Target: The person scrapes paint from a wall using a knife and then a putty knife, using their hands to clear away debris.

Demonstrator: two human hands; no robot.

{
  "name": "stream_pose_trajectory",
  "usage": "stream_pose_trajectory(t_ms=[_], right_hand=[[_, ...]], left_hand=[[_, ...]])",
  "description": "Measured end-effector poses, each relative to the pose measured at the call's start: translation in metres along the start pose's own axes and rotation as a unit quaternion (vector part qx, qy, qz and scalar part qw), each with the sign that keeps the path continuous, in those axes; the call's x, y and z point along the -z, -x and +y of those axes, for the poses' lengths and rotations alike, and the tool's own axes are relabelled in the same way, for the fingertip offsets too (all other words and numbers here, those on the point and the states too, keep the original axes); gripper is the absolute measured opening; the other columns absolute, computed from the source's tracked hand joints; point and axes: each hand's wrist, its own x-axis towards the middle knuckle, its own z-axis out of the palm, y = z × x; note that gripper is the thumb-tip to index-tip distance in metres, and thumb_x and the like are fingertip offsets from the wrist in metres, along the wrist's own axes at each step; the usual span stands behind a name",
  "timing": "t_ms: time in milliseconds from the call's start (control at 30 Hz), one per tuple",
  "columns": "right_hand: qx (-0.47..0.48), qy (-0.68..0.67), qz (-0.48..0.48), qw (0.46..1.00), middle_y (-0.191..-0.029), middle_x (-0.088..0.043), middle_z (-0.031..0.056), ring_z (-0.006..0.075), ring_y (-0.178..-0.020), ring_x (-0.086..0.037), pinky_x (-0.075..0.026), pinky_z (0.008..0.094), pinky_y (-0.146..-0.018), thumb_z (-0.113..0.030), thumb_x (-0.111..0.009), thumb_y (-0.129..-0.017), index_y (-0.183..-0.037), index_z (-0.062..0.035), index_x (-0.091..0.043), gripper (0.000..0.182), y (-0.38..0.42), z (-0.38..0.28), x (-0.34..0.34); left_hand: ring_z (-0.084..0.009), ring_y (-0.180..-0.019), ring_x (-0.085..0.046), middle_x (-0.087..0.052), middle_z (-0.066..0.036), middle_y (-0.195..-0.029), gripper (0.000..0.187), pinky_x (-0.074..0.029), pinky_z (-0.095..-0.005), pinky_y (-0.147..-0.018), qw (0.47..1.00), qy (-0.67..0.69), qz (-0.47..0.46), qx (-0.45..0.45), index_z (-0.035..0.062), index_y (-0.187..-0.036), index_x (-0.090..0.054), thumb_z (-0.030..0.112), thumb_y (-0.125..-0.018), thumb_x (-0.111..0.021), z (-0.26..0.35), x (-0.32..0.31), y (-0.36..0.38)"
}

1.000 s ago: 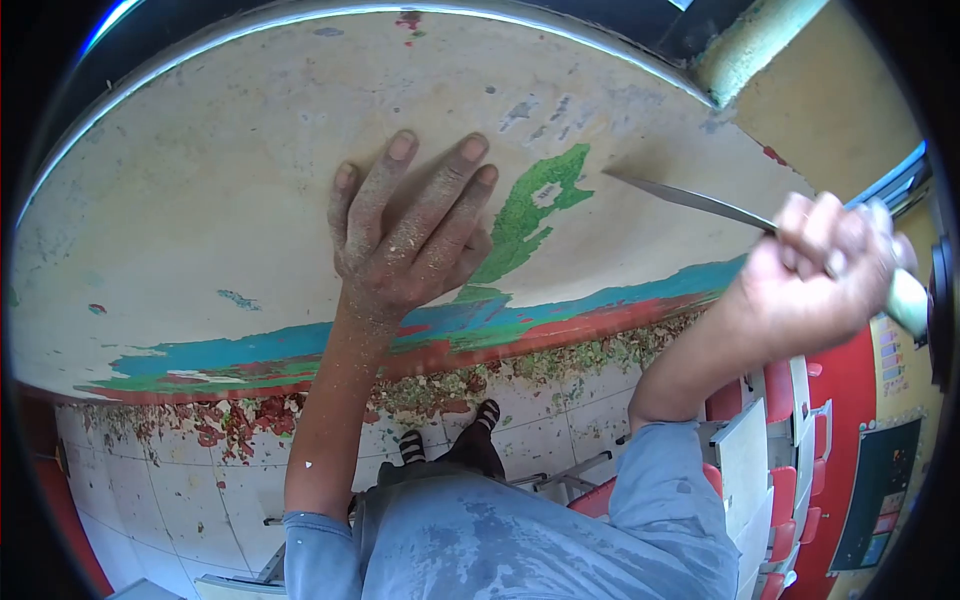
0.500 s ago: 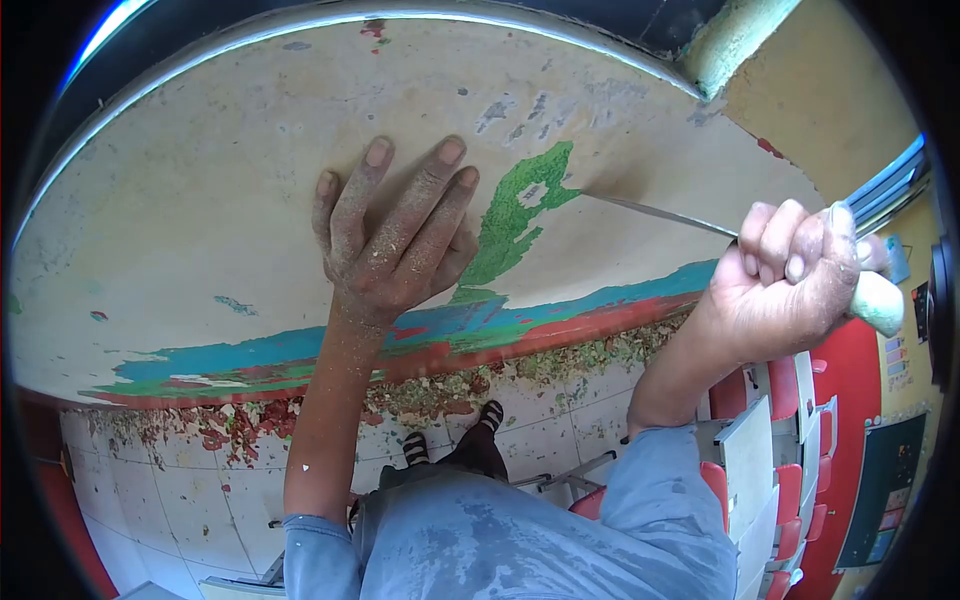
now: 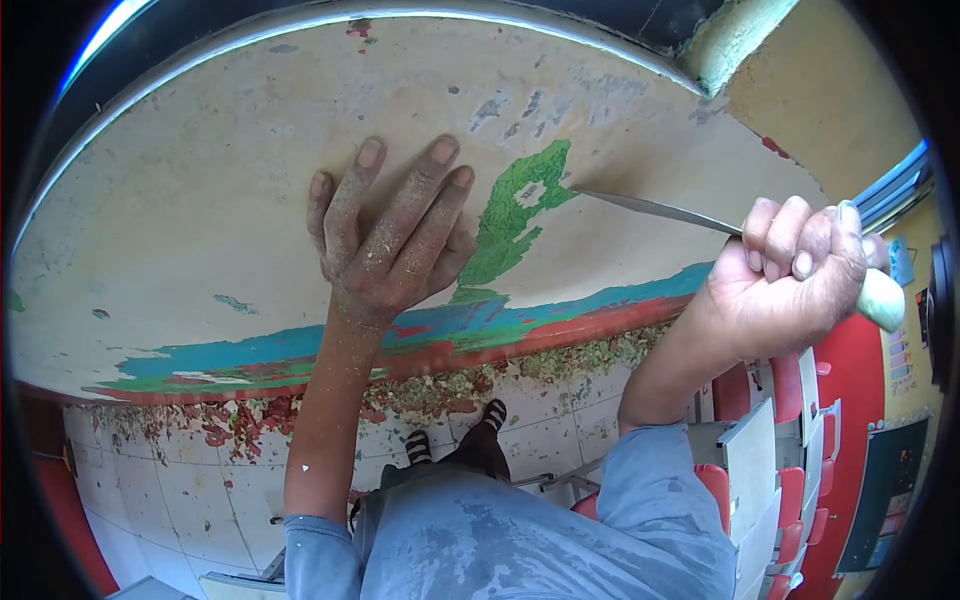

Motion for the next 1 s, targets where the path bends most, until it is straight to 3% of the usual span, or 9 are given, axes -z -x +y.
stream_pose_trajectory(t_ms=[333,400,467,567,667,767,900,967,1000], right_hand=[[0.004,-0.003,0.002,1.000,-0.052,-0.032,-0.0012,0.0060,-0.038,-0.022,-0.018,0.0209,-0.034,-0.004,-0.045,-0.084,-0.079,-0.0108,-0.044,0.009,-0.004,-0.002,-0.012],[-0.006,0.098,0.021,0.995,-0.052,-0.031,-0.0023,0.0056,-0.037,-0.021,-0.018,0.0212,-0.035,-0.006,-0.045,-0.084,-0.072,-0.0109,-0.040,0.015,0.009,0.011,-0.024],[-0.002,-0.039,-0.018,0.999,-0.051,-0.029,-0.0022,0.0054,-0.037,-0.022,-0.017,0.0210,-0.034,-0.005,-0.046,-0.084,-0.076,-0.0092,-0.043,0.009,0.001,-0.001,-0.010],[0.011,0.122,0.089,0.988,-0.050,-0.029,-0.0032,0.0054,-0.037,-0.021,-0.018,0.0215,-0.034,-0.006,-0.045,-0.084,-0.075,-0.0101,-0.042,0.011,0.011,0.014,-0.032],[0.000,-0.023,-0.021,1.000,-0.050,-0.030,-0.0024,0.0052,-0.036,-0.022,-0.017,0.0219,-0.034,-0.005,-0.044,-0.085,-0.078,-0.0097,-0.044,0.008,0.001,-0.002,-0.006],[-0.010,0.084,0.061,0.995,-0.050,-0.028,-0.0029,0.0058,-0.037,-0.021,-0.018,0.0220,-0.035,-0.007,-0.044,-0.085,-0.069,-0.0110,-0.040,0.017,0.010,0.009,-0.028],[-0.030,-0.052,-0.017,0.998,-0.052,-0.028,-0.0022,0.0057,-0.038,-0.023,-0.020,0.0215,-0.035,-0.007,-0.045,-0.082,-0.075,-0.0104,-0.040,0.010,0.000,0.000,-0.005],[-0.010,0.145,0.098,0.985,-0.051,-0.027,-0.0031,0.0057,-0.038,-0.022,-0.019,0.0217,-0.035,-0.006,-0.045,-0.082,-0.068,-0.0114,-0.035,0.018,0.015,0.016,-0.035],[-0.013,0.097,0.071,0.993,-0.052,-0.028,-0.0029,0.0057,-0.038,-0.023,-0.019,0.0217,-0.035,-0.006,-0.045,-0.082,-0.071,-0.0110,-0.036,0.015,0.011,0.012,-0.025]], left_hand=[[-0.0220,-0.115,-0.045,-0.061,0.011,-0.109,0.021,-0.019,-0.0399,-0.107,1.000,-0.006,0.000,-0.007,0.0248,-0.091,-0.067,0.024,-0.075,-0.054,-0.002,-0.001,-0.002],[-0.0221,-0.115,-0.045,-0.060,0.011,-0.109,0.021,-0.020,-0.0400,-0.107,1.000,-0.004,-0.002,-0.006,0.0248,-0.091,-0.067,0.025,-0.075,-0.054,-0.001,-0.001,-0.001],[-0.0222,-0.115,-0.045,-0.060,0.011,-0.109,0.020,-0.020,-0.0401,-0.107,1.000,0.001,0.001,-0.001,0.0247,-0.090,-0.067,0.025,-0.076,-0.054,-0.001,-0.002,0.000],[-0.0222,-0.115,-0.045,-0.060,0.011,-0.109,0.020,-0.020,-0.0402,-0.107,1.000,-0.007,0.005,-0.010,0.0249,-0.090,-0.067,0.024,-0.076,-0.053,-0.001,-0.002,-0.001],[-0.0225,-0.115,-0.045,-0.061,0.011,-0.108,0.021,-0.019,-0.0404,-0.107,1.000,-0.002,0.005,-0.004,0.0246,-0.091,-0.067,0.024,-0.076,-0.052,0.000,-0.002,-0.001],[-0.0215,-0.115,-0.045,-0.059,0.012,-0.111,0.022,-0.019,-0.0409,-0.108,1.000,-0.015,-0.002,-0.010,0.0260,-0.092,-0.067,0.025,-0.076,-0.051,-0.001,-0.002,0.000],[-0.0199,-0.116,-0.044,-0.056,0.012,-0.116,0.026,-0.018,-0.0420,-0.108,0.999,-0.026,-0.023,-0.030,0.0285,-0.098,-0.065,0.026,-0.077,-0.050,0.001,-0.002,0.005],[-0.0183,-0.116,-0.044,-0.053,0.013,-0.119,0.028,-0.017,-0.0425,-0.109,0.998,-0.030,-0.051,-0.034,0.0303,-0.102,-0.063,0.026,-0.077,-0.050,0.001,0.000,0.002],[-0.0177,-0.116,-0.044,-0.053,0.013,-0.120,0.030,-0.017,-0.0427,-0.108,0.997,-0.030,-0.056,-0.046,0.0307,-0.103,-0.062,0.027,-0.076,-0.050,0.001,-0.001,0.001]])
